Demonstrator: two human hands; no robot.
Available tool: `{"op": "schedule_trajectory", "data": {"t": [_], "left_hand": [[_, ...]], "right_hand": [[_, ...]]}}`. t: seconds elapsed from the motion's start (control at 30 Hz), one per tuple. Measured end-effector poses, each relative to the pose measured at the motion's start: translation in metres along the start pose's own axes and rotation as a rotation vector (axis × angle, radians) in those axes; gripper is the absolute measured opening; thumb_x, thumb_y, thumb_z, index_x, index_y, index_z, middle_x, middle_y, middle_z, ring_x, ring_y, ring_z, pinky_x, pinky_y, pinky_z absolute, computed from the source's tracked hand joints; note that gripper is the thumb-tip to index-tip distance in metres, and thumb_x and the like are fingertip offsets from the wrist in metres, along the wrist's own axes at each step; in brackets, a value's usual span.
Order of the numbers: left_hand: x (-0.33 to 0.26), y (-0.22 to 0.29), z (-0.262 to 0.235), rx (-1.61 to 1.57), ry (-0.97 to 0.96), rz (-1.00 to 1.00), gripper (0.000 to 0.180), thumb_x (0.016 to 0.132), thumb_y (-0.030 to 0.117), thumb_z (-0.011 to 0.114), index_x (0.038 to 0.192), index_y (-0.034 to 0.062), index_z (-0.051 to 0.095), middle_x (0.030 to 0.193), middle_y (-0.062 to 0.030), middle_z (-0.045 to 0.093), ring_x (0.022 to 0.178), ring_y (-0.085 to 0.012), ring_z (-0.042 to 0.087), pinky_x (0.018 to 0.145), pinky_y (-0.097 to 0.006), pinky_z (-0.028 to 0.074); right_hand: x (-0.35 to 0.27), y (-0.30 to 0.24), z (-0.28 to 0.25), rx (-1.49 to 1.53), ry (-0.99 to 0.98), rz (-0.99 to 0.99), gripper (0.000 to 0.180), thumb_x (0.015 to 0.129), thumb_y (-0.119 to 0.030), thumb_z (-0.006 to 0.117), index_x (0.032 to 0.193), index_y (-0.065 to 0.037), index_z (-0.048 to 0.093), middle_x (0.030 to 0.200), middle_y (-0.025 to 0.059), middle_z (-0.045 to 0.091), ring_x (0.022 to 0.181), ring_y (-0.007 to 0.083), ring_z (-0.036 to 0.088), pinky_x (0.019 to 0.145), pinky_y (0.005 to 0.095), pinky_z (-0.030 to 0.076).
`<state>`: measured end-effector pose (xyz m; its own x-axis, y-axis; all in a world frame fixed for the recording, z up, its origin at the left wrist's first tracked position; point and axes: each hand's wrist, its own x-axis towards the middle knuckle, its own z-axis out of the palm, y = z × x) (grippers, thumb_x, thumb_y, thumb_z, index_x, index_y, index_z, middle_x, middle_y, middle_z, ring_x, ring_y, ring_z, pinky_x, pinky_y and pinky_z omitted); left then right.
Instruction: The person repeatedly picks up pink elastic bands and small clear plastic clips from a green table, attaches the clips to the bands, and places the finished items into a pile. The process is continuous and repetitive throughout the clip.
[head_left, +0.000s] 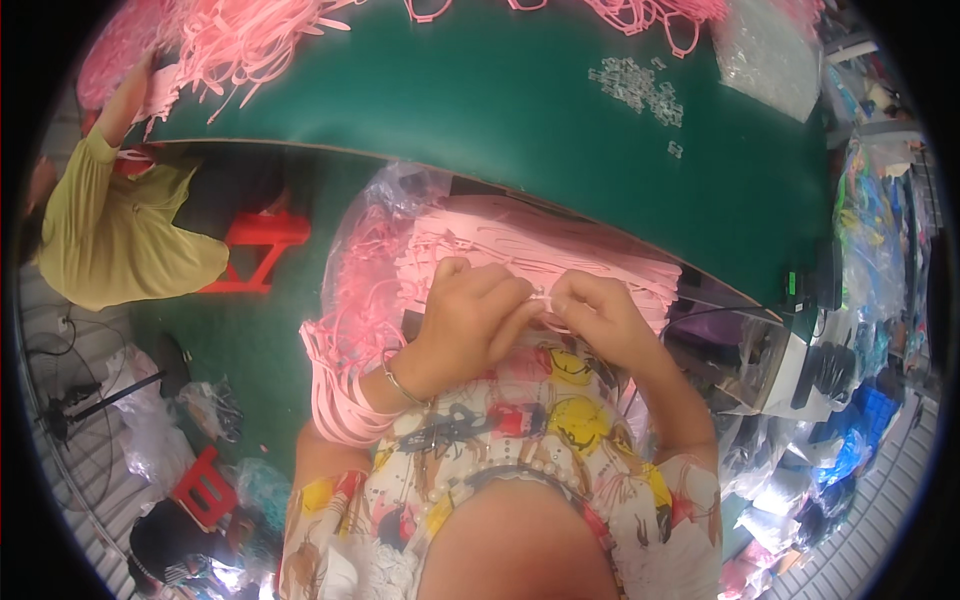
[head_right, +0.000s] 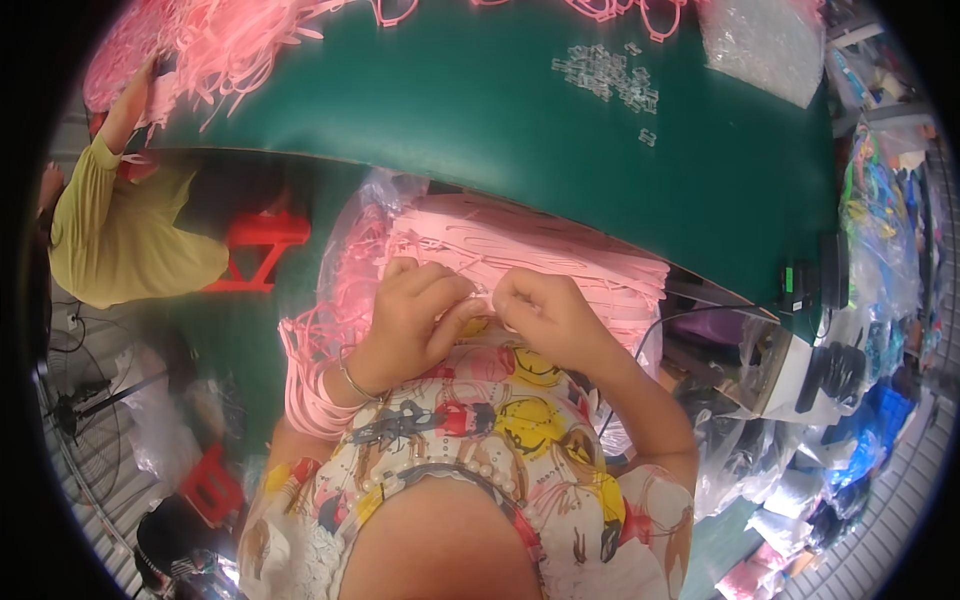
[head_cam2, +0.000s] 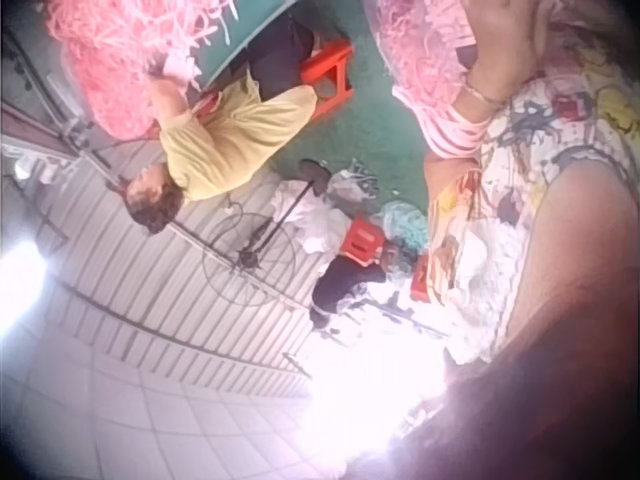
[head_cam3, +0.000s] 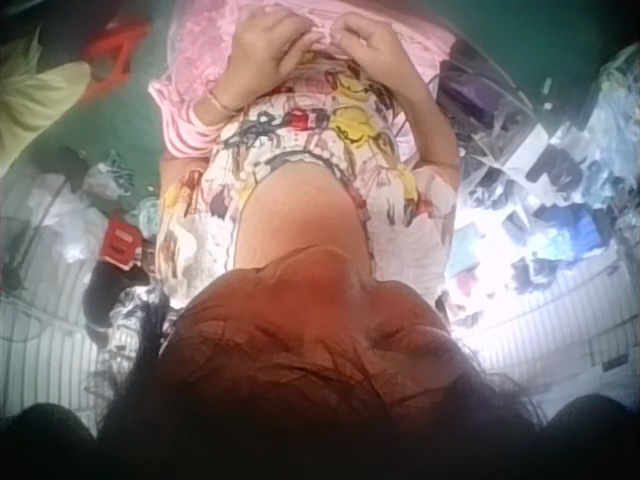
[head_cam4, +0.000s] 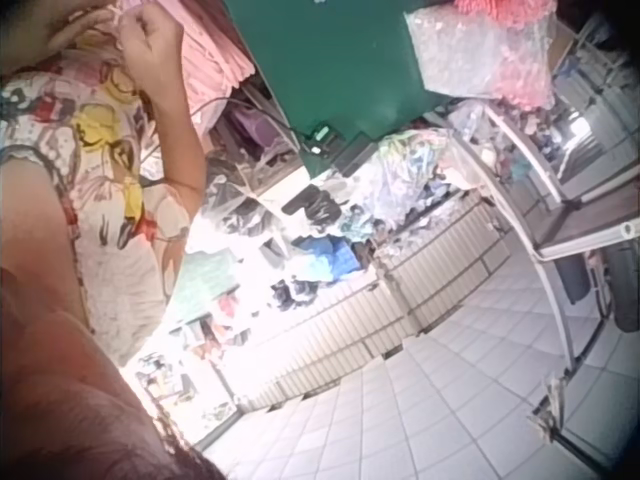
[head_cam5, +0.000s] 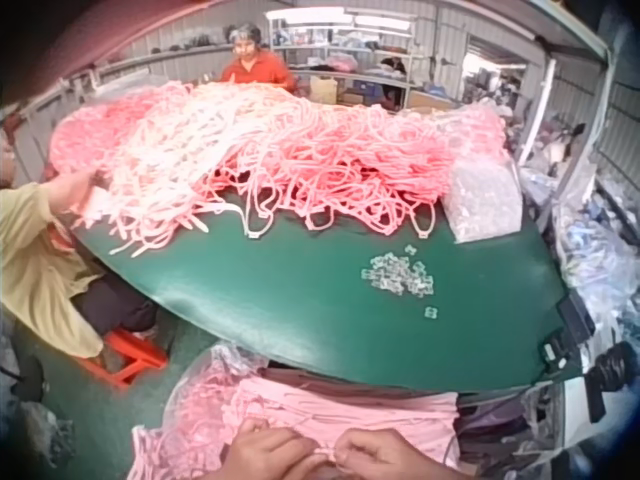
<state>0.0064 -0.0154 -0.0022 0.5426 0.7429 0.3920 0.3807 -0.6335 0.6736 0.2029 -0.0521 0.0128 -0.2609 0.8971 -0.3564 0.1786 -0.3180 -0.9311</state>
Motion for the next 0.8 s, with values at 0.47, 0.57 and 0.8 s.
{"op": "schedule_trajectory", "data": {"t": [0.47,0.57,0.8], "left_hand": [[-0.008,-0.008,-0.007,-0.672,-0.323,-0.204,0.012,0.087,0.016,0.063,0.084,0.0043,0.061,0.071,-0.0051,0.058,0.063,-0.0160,0.056,0.060,-0.029,0.041],[-0.009,-0.007,-0.016,-1.114,-0.451,-0.685,0.019,0.093,0.022,0.058,0.086,0.0039,0.062,0.074,-0.0012,0.059,0.069,-0.0074,0.055,0.060,-0.024,0.042],[-0.013,-0.013,-0.016,-1.345,-0.398,-0.842,0.020,0.090,0.022,0.062,0.087,0.0027,0.061,0.085,-0.0020,0.061,0.078,-0.0100,0.057,0.071,-0.026,0.047]], "right_hand": [[0.016,0.010,-0.011,0.276,-0.359,0.128,0.015,0.088,-0.017,0.054,0.080,-0.006,0.060,0.067,-0.0049,0.051,0.054,0.0016,0.044,0.046,0.0166,0.032],[0.013,0.005,-0.009,0.288,-0.316,0.030,0.012,0.087,-0.017,0.059,0.082,-0.006,0.061,0.071,-0.0050,0.054,0.059,0.0016,0.045,0.050,0.0182,0.034],[0.022,0.006,0.007,-0.493,0.062,-0.723,0.009,0.072,-0.004,0.064,0.079,-0.005,0.060,0.071,0.0056,0.057,0.060,0.0237,0.050,0.068,0.0352,0.041]]}}
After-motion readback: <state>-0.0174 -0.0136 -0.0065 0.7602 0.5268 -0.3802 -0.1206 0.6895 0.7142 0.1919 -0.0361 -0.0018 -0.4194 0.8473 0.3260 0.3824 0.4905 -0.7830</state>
